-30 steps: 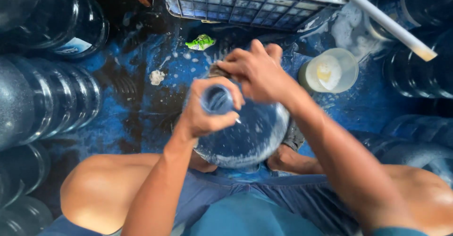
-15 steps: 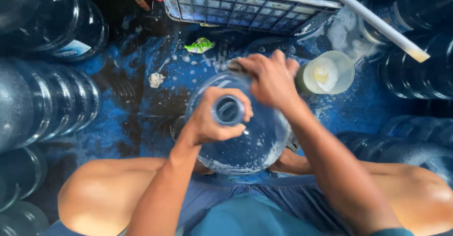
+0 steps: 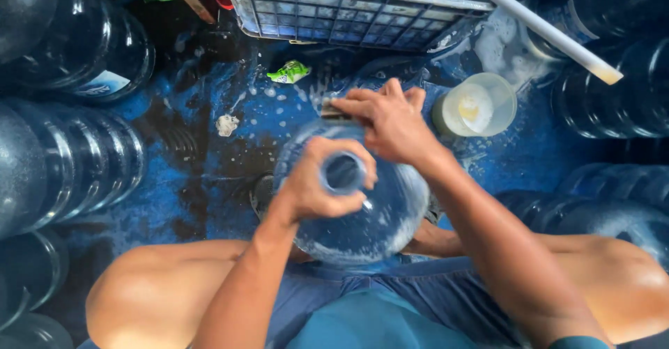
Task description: Washing a large plastic water jug using a sponge and soapy water
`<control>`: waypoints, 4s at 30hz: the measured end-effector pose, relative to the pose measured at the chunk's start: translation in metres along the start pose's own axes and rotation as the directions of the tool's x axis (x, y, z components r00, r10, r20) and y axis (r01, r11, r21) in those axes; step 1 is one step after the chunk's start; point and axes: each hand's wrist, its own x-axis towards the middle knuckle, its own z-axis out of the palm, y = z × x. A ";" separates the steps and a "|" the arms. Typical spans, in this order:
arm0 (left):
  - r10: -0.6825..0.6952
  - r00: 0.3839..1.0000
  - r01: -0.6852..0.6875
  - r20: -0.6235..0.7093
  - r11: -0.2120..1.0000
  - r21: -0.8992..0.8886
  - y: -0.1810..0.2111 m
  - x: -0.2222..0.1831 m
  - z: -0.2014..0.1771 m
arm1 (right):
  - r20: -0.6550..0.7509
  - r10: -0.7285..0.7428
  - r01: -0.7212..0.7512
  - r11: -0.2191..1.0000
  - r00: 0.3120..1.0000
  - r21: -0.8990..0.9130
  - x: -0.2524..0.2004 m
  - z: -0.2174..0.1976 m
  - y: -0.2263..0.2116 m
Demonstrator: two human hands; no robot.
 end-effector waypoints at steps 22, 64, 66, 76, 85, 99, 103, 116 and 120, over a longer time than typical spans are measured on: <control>0.126 0.871 -0.092 -0.475 0.991 0.093 -0.024 -0.004 -0.039 | -0.403 -0.017 0.004 0.999 0.915 -0.031 -0.070 0.004 -0.002; -0.022 0.993 0.028 -0.119 0.999 0.046 -0.011 0.000 -0.034 | 0.225 0.079 -0.092 0.995 0.971 0.047 0.073 0.013 0.032; 0.083 0.934 -0.059 -0.347 0.995 0.078 -0.019 -0.007 -0.051 | 0.092 -0.072 0.047 0.966 0.993 0.252 0.047 -0.022 0.020; 0.105 0.915 -0.155 -0.390 0.983 -0.100 -0.037 -0.022 -0.096 | -0.187 0.913 -0.898 0.396 0.363 0.190 -0.066 0.112 0.360; -0.246 0.757 0.127 -0.605 0.964 -0.232 -0.024 -0.021 -0.099 | -0.185 0.783 -0.781 0.616 0.594 0.102 -0.019 0.168 0.389; -0.239 -0.066 0.195 -0.969 0.949 -0.248 -0.038 0.023 -0.097 | -0.596 0.555 -0.382 0.832 0.580 0.403 0.004 0.152 0.153; -0.266 -0.086 0.206 -0.960 0.938 -0.279 -0.033 0.037 -0.097 | -0.744 0.500 -0.320 0.864 0.444 0.389 -0.041 0.154 0.040; -0.164 0.381 0.131 -0.910 0.984 -0.123 -0.042 0.001 -0.105 | -0.556 0.601 -0.325 0.791 0.574 0.518 -0.052 0.163 0.082; -0.050 0.484 0.063 -0.874 0.998 -0.022 -0.062 -0.009 -0.114 | -0.446 0.746 -0.636 0.661 0.495 0.398 -0.050 0.212 0.140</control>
